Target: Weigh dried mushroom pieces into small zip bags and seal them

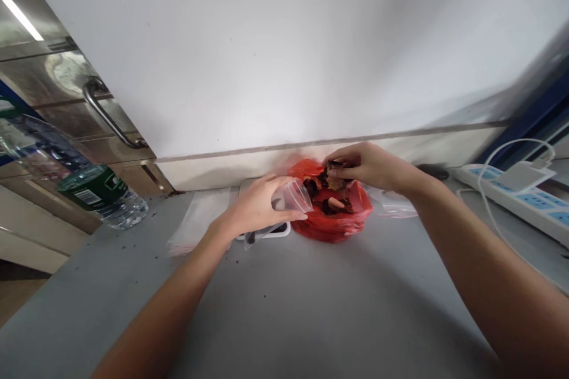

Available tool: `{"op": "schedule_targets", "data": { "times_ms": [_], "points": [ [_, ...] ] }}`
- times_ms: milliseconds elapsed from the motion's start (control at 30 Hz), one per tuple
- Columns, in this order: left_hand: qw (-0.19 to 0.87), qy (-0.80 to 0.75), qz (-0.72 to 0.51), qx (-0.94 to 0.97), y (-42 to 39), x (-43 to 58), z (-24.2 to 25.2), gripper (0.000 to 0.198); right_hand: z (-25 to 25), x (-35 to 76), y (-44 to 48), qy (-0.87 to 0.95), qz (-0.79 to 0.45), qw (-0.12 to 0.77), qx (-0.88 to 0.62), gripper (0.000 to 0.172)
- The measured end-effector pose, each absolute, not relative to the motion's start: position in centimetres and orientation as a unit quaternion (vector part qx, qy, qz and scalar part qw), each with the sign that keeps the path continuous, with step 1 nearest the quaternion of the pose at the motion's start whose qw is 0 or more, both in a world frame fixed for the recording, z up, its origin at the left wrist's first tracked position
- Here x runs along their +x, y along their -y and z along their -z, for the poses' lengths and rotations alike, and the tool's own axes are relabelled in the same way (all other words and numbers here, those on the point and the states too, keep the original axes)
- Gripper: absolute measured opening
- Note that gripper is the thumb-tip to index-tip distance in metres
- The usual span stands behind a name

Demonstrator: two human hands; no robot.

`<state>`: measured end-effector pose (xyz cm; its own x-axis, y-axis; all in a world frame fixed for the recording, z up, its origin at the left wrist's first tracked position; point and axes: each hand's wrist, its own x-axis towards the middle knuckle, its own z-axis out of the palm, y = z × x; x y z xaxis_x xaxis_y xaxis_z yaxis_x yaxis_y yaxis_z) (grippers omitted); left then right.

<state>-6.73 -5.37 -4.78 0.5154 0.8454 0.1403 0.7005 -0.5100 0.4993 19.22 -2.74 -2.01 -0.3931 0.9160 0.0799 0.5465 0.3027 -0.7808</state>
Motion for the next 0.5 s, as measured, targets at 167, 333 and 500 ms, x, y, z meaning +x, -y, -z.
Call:
{"op": "schedule_targets", "data": {
  "times_ms": [167, 333, 500],
  "points": [
    [0.207, -0.463, -0.208, 0.837, 5.7, -6.4, 4.5, 0.070, 0.9, 17.9, 4.0, 0.746, -0.457, 0.305, -0.377, 0.025],
    [0.225, -0.420, -0.243, 0.845, 6.0, -6.4, 4.4, 0.073, 1.1, 16.7, 4.3, 0.769, -0.467, 0.290, -0.328, 0.022],
    [0.246, -0.428, -0.255, 0.831, 6.0, -6.4, 4.7, 0.070, 2.1, 15.8, 4.0, 0.778, -0.392, 0.340, -0.355, 0.019]
  ]
}}
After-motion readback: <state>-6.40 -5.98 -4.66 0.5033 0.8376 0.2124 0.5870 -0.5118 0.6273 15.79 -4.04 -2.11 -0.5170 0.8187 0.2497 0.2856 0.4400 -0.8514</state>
